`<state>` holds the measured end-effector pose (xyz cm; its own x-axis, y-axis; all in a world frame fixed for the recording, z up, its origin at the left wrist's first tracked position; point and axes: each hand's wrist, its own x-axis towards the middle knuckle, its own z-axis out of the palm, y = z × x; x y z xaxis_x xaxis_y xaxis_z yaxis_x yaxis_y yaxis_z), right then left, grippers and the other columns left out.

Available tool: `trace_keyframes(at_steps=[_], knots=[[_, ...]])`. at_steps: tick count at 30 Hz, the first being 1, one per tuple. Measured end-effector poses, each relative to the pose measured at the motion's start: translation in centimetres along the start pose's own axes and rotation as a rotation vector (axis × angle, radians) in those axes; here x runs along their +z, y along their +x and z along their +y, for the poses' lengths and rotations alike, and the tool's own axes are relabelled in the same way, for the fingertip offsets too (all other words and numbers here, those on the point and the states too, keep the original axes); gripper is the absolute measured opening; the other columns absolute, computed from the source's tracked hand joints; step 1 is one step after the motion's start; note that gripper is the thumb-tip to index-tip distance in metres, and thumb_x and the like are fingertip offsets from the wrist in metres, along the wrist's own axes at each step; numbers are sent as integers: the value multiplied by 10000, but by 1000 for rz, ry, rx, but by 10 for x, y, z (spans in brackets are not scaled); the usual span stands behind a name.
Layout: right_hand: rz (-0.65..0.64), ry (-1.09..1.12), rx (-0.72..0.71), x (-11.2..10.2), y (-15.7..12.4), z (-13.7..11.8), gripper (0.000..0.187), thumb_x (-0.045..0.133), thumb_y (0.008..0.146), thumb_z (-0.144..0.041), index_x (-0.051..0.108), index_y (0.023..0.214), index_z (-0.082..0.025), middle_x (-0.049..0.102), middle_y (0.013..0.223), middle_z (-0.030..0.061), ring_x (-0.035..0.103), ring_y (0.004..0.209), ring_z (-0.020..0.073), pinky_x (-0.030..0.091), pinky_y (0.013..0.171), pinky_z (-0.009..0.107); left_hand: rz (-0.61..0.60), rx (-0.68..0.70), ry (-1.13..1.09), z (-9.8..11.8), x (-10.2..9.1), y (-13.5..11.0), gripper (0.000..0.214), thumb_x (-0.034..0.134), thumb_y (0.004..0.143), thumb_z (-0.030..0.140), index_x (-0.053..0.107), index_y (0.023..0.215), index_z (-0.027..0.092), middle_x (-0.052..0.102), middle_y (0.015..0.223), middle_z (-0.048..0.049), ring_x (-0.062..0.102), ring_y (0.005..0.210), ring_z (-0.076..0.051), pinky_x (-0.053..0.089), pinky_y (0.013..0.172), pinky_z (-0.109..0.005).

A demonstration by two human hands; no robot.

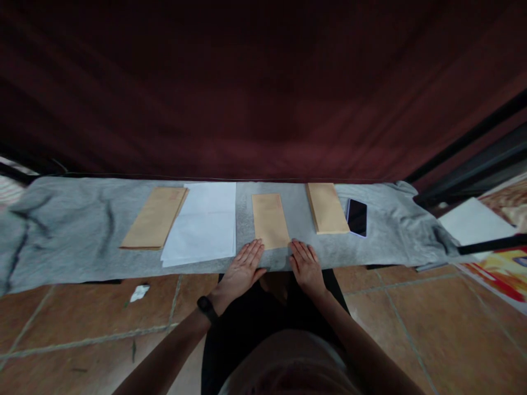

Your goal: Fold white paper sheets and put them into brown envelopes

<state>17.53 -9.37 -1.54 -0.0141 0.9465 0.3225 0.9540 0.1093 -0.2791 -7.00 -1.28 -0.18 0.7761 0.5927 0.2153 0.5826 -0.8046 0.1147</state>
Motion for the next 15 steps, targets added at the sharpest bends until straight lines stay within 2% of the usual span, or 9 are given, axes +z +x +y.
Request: trace_keyframes(at_steps=[5, 9, 12, 15], knots=[[45, 52, 106, 1, 14, -5, 399, 418, 1023, -299, 574, 1385, -244, 634, 1344, 106, 589, 1147, 274, 415, 1023, 453, 37, -52, 37, 4, 8, -4, 625, 476, 994, 375, 332, 1543, 114, 367, 1589, -151, 317, 1489, -264, 345, 1219, -463], [87, 236, 296, 11, 37, -7, 267, 523, 962, -308, 684, 1140, -191, 681, 1119, 142, 600, 1035, 294, 470, 949, 467, 57, -63, 61, 5, 16, -5, 628, 468, 1001, 378, 321, 1546, 102, 357, 1594, -153, 304, 1496, -267, 350, 1216, -467], [92, 414, 421, 19, 51, -4, 189, 550, 933, -328, 674, 979, -192, 694, 987, 115, 635, 970, 267, 518, 921, 444, 70, -72, 59, 5, 18, -5, 631, 459, 1002, 378, 301, 1559, 127, 352, 1598, -144, 308, 1494, -266, 356, 1213, -471], [81, 547, 483, 26, 54, -1, 204, 535, 936, -353, 640, 1010, -195, 726, 910, 87, 690, 842, 232, 574, 796, 381, 76, -84, 49, 5, 19, -5, 630, 460, 997, 373, 304, 1562, 144, 374, 1587, -143, 329, 1485, -266, 362, 1211, -466]])
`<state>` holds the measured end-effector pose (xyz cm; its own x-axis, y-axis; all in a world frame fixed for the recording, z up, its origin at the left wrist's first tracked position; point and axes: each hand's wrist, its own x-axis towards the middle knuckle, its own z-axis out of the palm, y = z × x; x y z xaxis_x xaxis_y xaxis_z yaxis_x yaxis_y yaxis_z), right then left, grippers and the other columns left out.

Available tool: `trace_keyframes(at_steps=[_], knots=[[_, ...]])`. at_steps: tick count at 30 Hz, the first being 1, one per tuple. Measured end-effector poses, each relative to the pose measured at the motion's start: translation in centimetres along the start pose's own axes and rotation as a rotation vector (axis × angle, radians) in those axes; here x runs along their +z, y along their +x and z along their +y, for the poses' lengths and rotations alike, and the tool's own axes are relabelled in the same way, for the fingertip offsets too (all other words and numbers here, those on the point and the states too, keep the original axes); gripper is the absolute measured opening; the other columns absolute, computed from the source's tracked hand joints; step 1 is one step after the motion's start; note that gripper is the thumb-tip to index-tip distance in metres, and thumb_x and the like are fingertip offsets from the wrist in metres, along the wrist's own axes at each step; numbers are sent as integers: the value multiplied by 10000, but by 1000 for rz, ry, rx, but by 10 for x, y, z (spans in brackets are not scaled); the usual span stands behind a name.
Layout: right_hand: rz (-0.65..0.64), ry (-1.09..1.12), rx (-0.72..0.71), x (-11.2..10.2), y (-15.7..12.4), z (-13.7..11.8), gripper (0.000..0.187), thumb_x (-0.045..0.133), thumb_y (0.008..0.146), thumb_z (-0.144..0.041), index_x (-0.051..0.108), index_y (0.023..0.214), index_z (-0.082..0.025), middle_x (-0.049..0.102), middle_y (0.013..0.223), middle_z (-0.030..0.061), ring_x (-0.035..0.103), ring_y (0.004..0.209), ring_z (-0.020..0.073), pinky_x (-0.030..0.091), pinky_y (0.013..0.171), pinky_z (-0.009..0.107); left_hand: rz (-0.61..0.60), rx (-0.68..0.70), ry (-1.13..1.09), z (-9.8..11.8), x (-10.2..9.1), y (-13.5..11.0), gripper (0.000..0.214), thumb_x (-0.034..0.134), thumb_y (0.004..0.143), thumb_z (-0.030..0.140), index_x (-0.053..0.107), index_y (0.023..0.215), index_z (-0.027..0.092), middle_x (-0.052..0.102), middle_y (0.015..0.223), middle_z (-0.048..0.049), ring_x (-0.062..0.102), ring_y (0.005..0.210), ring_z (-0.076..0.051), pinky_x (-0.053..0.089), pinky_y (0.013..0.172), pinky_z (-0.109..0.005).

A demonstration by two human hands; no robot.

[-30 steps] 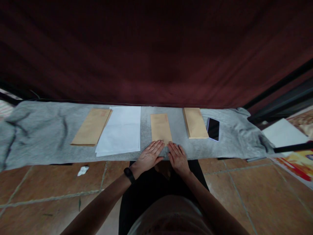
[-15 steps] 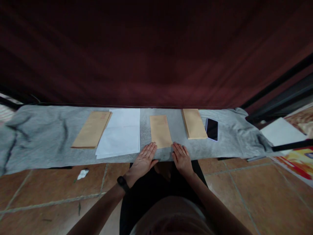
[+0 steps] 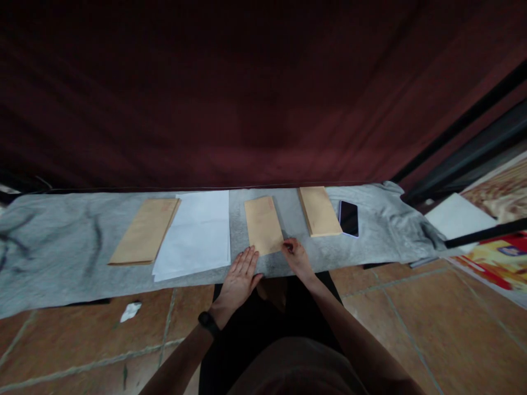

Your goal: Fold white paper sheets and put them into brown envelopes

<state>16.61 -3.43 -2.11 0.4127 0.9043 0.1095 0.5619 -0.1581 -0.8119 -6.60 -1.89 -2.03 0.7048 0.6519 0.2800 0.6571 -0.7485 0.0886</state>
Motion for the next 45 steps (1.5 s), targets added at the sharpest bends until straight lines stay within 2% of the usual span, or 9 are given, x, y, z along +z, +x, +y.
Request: trace_keyframes(at_steps=[6, 11, 15, 18, 22, 27, 32, 38, 45], knots=[[-108, 303, 174, 6, -3, 3, 330, 525, 928, -461, 619, 1126, -214, 758, 755, 38, 678, 542, 207, 562, 467, 322, -32, 3, 15, 3, -5, 3, 606, 472, 994, 361, 354, 1540, 126, 352, 1598, -156, 312, 1493, -277, 333, 1222, -470], [-158, 480, 275, 8, 3, -4, 279, 628, 822, -521, 631, 827, -242, 735, 670, 14, 674, 503, 189, 575, 447, 305, -52, -1, 19, 5, -7, 3, 580, 496, 992, 372, 388, 1530, 184, 341, 1610, -135, 292, 1503, -278, 310, 1225, -470], [-115, 573, 325, 0, 4, -7, 322, 682, 732, -539, 588, 794, -238, 707, 640, -3, 656, 486, 172, 569, 444, 287, -50, -4, 26, 5, -7, 2, 597, 500, 995, 388, 376, 1533, 162, 335, 1611, -147, 291, 1503, -280, 309, 1223, -459], [-37, 620, 342, -19, 7, -3, 361, 703, 701, -547, 563, 825, -238, 681, 635, -26, 647, 499, 158, 569, 465, 279, -47, -12, 27, 5, -7, 2, 610, 503, 992, 395, 377, 1527, 128, 345, 1604, -165, 302, 1500, -281, 299, 1228, -453], [118, 687, 344, -61, 19, 12, 400, 790, 640, -517, 571, 831, -242, 655, 619, -51, 626, 504, 141, 572, 494, 270, -56, -11, 25, 5, -6, 1, 600, 500, 994, 381, 387, 1521, 118, 349, 1600, -170, 310, 1497, -284, 284, 1234, -452], [271, 674, 310, -118, 38, 37, 386, 810, 645, -492, 603, 826, -221, 635, 597, -64, 590, 473, 111, 553, 489, 238, -42, -20, 29, 6, -6, 1, 580, 495, 994, 358, 401, 1516, 124, 350, 1600, -167, 310, 1497, -282, 272, 1236, -455], [400, 655, 338, -156, 53, 60, 381, 822, 647, -451, 625, 852, -197, 646, 601, -64, 597, 473, 91, 538, 475, 192, -15, -1, 60, 5, -4, 2, 580, 497, 988, 350, 407, 1512, 116, 368, 1590, -174, 335, 1485, -295, 293, 1220, -470], [391, 608, 398, -176, 66, 74, 298, 790, 719, -411, 604, 796, -192, 640, 567, -55, 592, 433, 91, 543, 451, 190, 9, 15, 78, 1, 1, 1, 590, 492, 983, 340, 394, 1520, 117, 366, 1590, -172, 355, 1476, -294, 300, 1213, -474], [344, 596, 454, -165, 73, 77, 196, 760, 761, -311, 618, 818, -189, 665, 562, -21, 635, 451, 136, 561, 436, 223, 14, 28, 97, 0, 5, 1, 590, 487, 974, 335, 405, 1515, 114, 356, 1597, -166, 353, 1477, -301, 302, 1208, -473]])
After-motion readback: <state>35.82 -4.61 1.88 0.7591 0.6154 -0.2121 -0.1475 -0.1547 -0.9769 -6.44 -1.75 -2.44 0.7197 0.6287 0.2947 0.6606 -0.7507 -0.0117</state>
